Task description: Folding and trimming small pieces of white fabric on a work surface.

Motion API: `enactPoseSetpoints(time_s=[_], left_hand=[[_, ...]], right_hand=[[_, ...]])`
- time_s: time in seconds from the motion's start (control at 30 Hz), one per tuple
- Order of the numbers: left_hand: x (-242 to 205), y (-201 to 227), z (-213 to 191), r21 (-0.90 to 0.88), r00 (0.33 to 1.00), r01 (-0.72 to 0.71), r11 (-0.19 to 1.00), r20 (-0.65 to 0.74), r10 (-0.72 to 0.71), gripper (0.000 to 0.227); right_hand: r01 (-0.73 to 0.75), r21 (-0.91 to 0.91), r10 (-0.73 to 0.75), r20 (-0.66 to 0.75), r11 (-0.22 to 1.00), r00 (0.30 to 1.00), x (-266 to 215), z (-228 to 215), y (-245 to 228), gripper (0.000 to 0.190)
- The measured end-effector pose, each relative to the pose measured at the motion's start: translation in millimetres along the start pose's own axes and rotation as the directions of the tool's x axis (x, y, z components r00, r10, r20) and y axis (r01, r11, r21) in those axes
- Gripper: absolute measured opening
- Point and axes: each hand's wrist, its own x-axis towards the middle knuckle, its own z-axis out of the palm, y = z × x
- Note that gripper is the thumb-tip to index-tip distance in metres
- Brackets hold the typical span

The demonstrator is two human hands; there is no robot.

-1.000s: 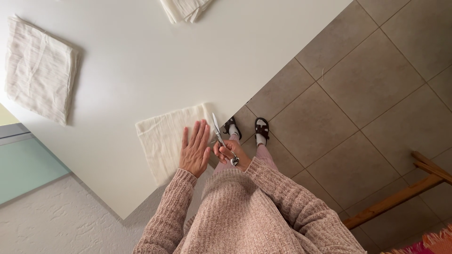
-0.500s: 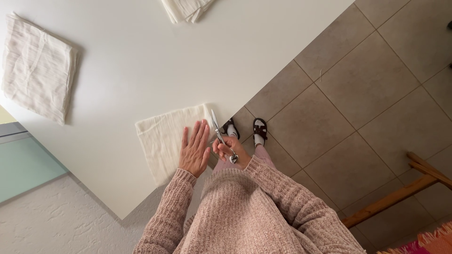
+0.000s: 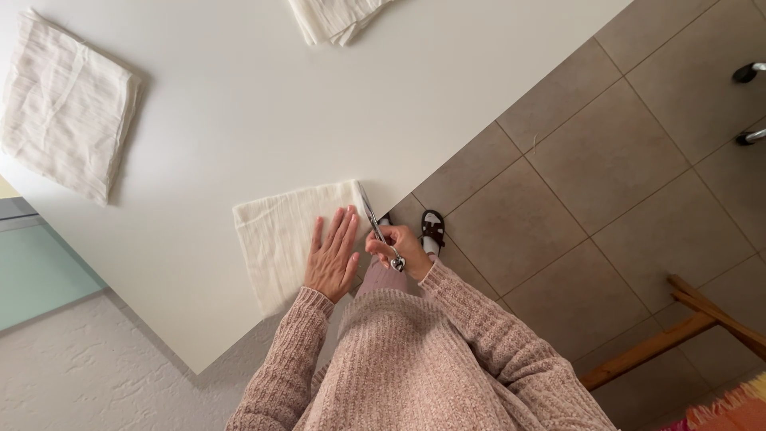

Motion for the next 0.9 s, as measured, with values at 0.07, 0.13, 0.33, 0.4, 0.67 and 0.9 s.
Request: enactPoseSetpoints(time_s=[0.07,0.13,0.33,0.4,0.67,0.9], left_hand=[[-1.1,-2.1,3.0,-0.006,1.000,0.003,1.000,-0.002,-0.003,0.065],[-0.7,-1.7,0.9,-0.010,1.000,0.004,1.000,-0.007,-0.004,0.065],[-0.7,1.4,-5.0,-0.021,1.000,0.007,1.000,-0.003,-0.007,0.065],[-0.5,1.5,-5.3,-0.028,1.000,0.011,1.000,-0.021,-0.012,0.065],[-3.4,-24.5,10.8,0.017,0.984,0.136,0.991,-0.122,-0.133,0.063],[12.9,-94.1,-16.2,0.062,0.852,0.477,0.877,-0.278,-0.444,0.064]], right_hand=[[0.007,-0.038,-0.006,0.019,0.999,1.000,0.9,9.9,-21.9,0.032],[0.017,-0.076,-0.014,0.041,0.997,0.999,0.2,15.7,-38.7,0.032],[-0.050,-0.189,0.048,-0.017,0.981,0.999,-4.2,19.3,-58.2,0.029],[-0.021,-0.224,0.019,-0.013,0.974,1.000,-0.9,20.4,-60.3,0.030],[0.095,-0.462,-0.175,-0.134,0.882,0.975,10.4,5.6,-85.6,0.030],[0.141,-0.990,-0.495,0.123,-0.001,0.860,64.6,26.1,-159.7,0.078]])
